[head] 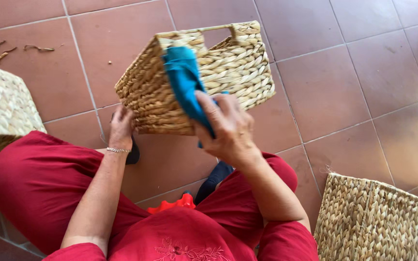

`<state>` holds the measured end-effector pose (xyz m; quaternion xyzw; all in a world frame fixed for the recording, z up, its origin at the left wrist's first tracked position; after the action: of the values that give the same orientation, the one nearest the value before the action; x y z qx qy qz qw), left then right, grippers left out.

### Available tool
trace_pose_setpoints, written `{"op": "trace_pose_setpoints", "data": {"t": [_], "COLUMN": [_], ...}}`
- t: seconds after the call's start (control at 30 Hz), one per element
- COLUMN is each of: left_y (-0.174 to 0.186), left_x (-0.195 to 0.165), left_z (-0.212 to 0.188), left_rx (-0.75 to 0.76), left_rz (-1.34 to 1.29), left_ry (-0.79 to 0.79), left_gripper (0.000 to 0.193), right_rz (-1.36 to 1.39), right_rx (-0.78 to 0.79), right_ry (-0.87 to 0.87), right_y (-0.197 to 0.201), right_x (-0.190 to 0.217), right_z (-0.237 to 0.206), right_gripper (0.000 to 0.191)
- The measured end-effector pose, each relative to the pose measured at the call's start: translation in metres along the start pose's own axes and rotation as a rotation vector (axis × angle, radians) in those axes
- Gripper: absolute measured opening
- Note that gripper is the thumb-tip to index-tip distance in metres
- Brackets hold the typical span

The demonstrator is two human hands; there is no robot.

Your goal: The person sits on a tiled floor and wipes a rectangular woven basket with a blue cloth. They rotate the basket to clean the interior, exterior, and bottom surfaces, then set it aside and repeat the process on a second basket.

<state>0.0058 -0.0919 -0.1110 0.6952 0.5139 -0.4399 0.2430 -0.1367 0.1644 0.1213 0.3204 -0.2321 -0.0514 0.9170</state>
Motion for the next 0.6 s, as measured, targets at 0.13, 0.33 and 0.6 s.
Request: {"op": "trace_pose_setpoints", "data": {"t": [0.13, 0.33, 0.6], "left_y": [0.0, -0.003, 0.01], "left_x": [-0.098, -0.175, -0.144], "left_z": [-0.018, 0.007, 0.012], "left_rx": [-0.004, 0.18, 0.125], "left_rz": [-0.118, 0.507, 0.347], "left_ry": [-0.643, -0.808, -0.843], "left_gripper": [0.046, 0.043, 0.056], "right_rz": [0.063, 0.029, -0.514], "right_rx": [0.062, 0.131, -0.179], "right_ry": [0.109, 0.212, -0.038], "right_y": [-0.041, -0.076, -0.074], "right_x": [0.04, 0.073, -0.061], "right_z": [-0.009, -0.028, 0.011], "right_gripper": [0.063, 0.073, 0.051]}}
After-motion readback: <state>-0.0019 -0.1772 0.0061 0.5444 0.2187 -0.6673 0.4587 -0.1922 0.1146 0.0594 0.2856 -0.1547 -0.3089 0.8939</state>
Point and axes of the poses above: each hand's wrist, its own z-axis towards the middle knuckle, its own y-axis out of the back of the hand, x = y × z, the point moved 1 cm from there along z, towards the middle knuckle, and after that the axes turned 14 degrees about -x, right-handed, at the moved point
